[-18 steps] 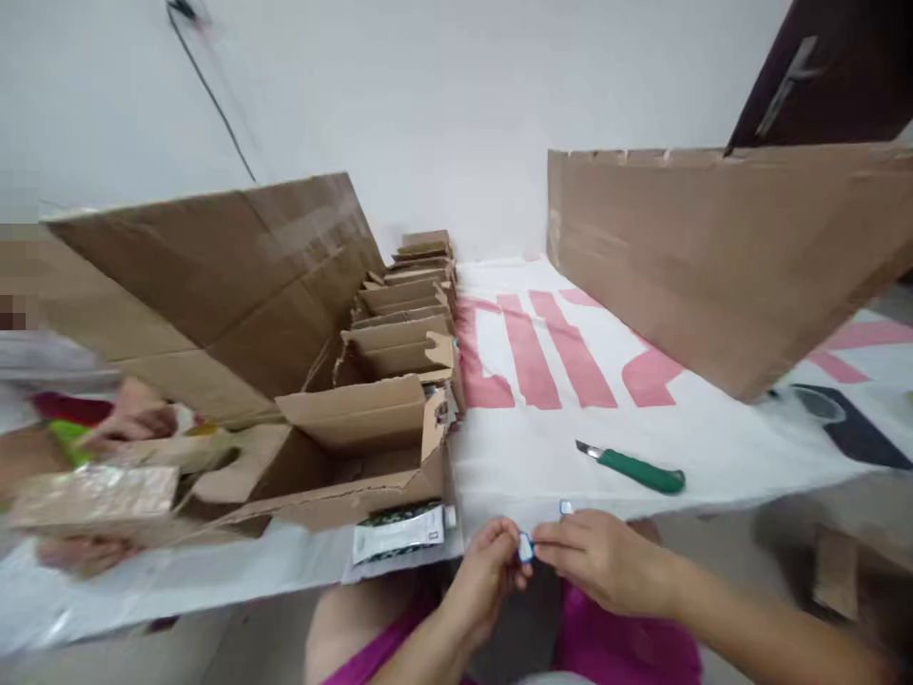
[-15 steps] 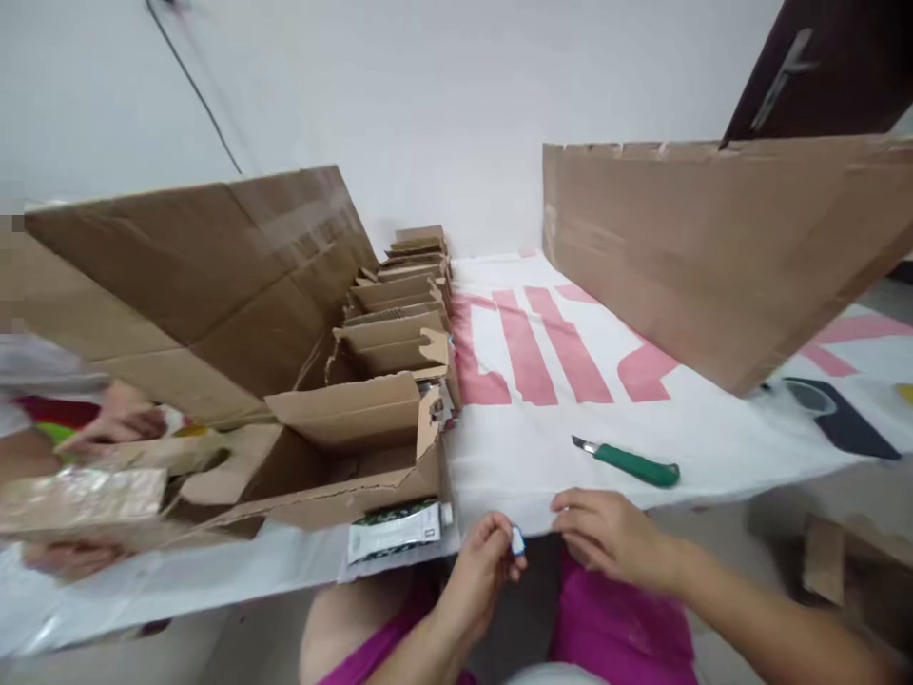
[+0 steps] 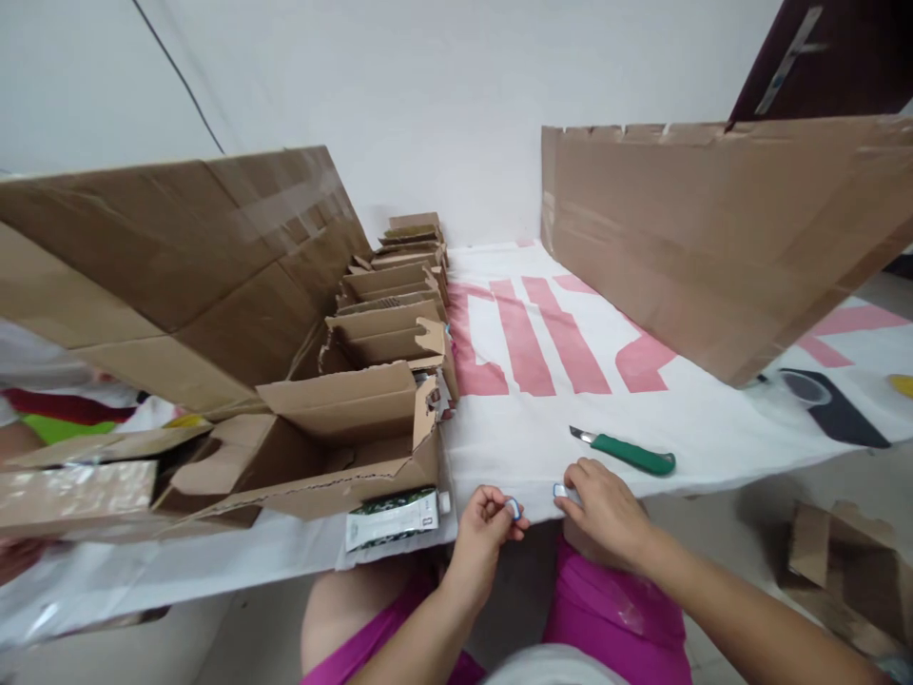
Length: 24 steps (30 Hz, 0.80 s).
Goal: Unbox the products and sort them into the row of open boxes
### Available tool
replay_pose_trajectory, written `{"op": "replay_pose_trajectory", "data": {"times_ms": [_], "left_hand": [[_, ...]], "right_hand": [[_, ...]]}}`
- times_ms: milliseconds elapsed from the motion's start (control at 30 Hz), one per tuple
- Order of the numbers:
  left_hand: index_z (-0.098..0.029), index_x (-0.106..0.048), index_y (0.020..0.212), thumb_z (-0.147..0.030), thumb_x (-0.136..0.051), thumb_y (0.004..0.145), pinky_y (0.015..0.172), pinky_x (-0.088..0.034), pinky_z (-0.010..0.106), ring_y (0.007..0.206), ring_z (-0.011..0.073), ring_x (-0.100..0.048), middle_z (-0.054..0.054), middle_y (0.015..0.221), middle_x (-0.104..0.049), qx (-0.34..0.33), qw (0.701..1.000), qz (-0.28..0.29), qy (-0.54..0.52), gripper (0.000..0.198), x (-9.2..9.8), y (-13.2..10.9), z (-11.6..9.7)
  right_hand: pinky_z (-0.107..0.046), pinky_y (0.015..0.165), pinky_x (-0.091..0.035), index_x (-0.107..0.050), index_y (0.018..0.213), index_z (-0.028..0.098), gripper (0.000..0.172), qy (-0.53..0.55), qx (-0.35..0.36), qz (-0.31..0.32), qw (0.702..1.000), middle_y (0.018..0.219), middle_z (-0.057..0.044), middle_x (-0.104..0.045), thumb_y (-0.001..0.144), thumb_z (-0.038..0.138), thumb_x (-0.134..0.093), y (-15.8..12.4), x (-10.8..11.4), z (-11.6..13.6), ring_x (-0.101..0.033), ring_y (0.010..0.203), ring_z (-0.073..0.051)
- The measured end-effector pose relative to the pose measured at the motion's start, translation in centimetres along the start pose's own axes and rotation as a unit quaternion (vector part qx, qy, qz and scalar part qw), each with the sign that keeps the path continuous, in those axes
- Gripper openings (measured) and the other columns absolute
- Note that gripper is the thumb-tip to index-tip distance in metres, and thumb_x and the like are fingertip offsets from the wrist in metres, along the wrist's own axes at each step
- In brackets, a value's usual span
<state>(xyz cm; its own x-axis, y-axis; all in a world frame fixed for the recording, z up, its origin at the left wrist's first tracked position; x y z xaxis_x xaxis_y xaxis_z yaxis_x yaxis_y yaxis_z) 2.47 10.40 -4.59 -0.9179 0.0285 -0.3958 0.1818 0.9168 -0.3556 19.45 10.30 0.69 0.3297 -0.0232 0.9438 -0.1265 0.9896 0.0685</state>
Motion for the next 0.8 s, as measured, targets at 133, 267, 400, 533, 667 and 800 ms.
{"op": "replay_pose_trajectory", "data": {"times_ms": [133,267,400,533,667,800], "left_hand": [[-0.018,-0.047,0.08,-0.033,-0.083,0.056,0.05,-0.045,0.019,0.056,0.0104,-0.061,-0.004,0.067,-0.06,-0.019,1.0,-0.009,0.006,0.046,0.0,0.1,-0.6],[-0.018,-0.05,0.08,-0.032,-0.083,0.056,0.049,-0.044,0.019,0.055,0.0087,-0.058,-0.005,0.068,-0.058,-0.037,0.999,-0.008,0.016,0.044,-0.3,0.0,-1.6],[-0.016,-0.053,0.084,-0.035,-0.081,0.061,0.052,-0.043,0.019,0.054,0.0067,-0.054,-0.005,0.068,-0.057,-0.046,0.999,0.004,0.024,0.041,-0.4,-0.4,-2.2],[-0.015,-0.056,0.087,-0.042,-0.079,0.065,0.052,-0.044,0.02,0.057,0.007,-0.053,-0.003,0.072,-0.057,-0.02,0.999,0.032,0.014,0.042,-0.2,-1.2,-1.2],[-0.017,-0.052,0.084,-0.039,-0.085,0.056,0.05,-0.041,0.019,0.057,0.0076,-0.052,-0.003,0.072,-0.056,-0.008,0.997,0.059,0.04,0.049,0.3,-2.1,-0.6],[-0.017,-0.052,0.077,-0.034,-0.084,0.056,0.046,-0.033,0.018,0.047,0.0045,-0.046,-0.005,0.067,-0.054,0.016,0.989,0.066,0.127,0.042,2.8,-4.3,-2.7]], "right_hand": [[-0.03,0.073,-0.041,-0.056,0.078,0.02,0.011,0.081,0.006,-0.016,0.997,0.08,-0.003,-0.059,0.086,0.016,-0.05,0.4,0.1,0.6,-0.056,0.081,-0.019],[-0.025,0.066,-0.041,-0.054,0.079,0.02,0.01,0.239,0.026,-0.01,0.971,0.075,0.0,-0.058,0.087,0.021,-0.048,0.7,1.4,2.6,-0.054,0.07,-0.014],[-0.023,0.059,-0.038,-0.053,0.076,0.02,0.008,0.305,0.041,0.038,0.951,0.067,0.003,-0.057,0.084,0.02,-0.05,0.3,0.9,5.5,-0.052,0.062,-0.012],[-0.023,0.059,-0.038,-0.052,0.077,0.021,0.009,0.314,0.066,0.042,0.946,0.066,0.003,-0.056,0.084,0.018,-0.048,-0.1,-0.5,7.1,-0.052,0.061,-0.012],[-0.023,0.06,-0.038,-0.052,0.08,0.021,0.008,0.333,0.094,0.081,0.935,0.071,0.002,-0.059,0.086,0.019,-0.047,-0.4,-1.8,8.7,-0.055,0.064,-0.013],[-0.023,0.063,-0.04,-0.054,0.084,0.021,0.017,0.329,0.135,0.099,0.929,0.074,0.001,-0.06,0.093,0.03,-0.042,-0.3,-1.4,9.7,-0.055,0.067,-0.013]]}}
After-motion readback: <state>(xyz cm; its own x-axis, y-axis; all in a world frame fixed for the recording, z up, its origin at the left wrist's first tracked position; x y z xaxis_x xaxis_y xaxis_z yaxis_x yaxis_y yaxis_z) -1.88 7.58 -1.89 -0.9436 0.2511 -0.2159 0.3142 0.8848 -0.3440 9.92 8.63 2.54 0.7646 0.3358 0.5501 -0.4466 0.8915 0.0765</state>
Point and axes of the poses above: each hand's wrist, its own y-axis towards the middle knuckle, its own x-axis out of the back of the hand, z = x × y, the point moved 10 cm from there along y, towards the middle knuckle
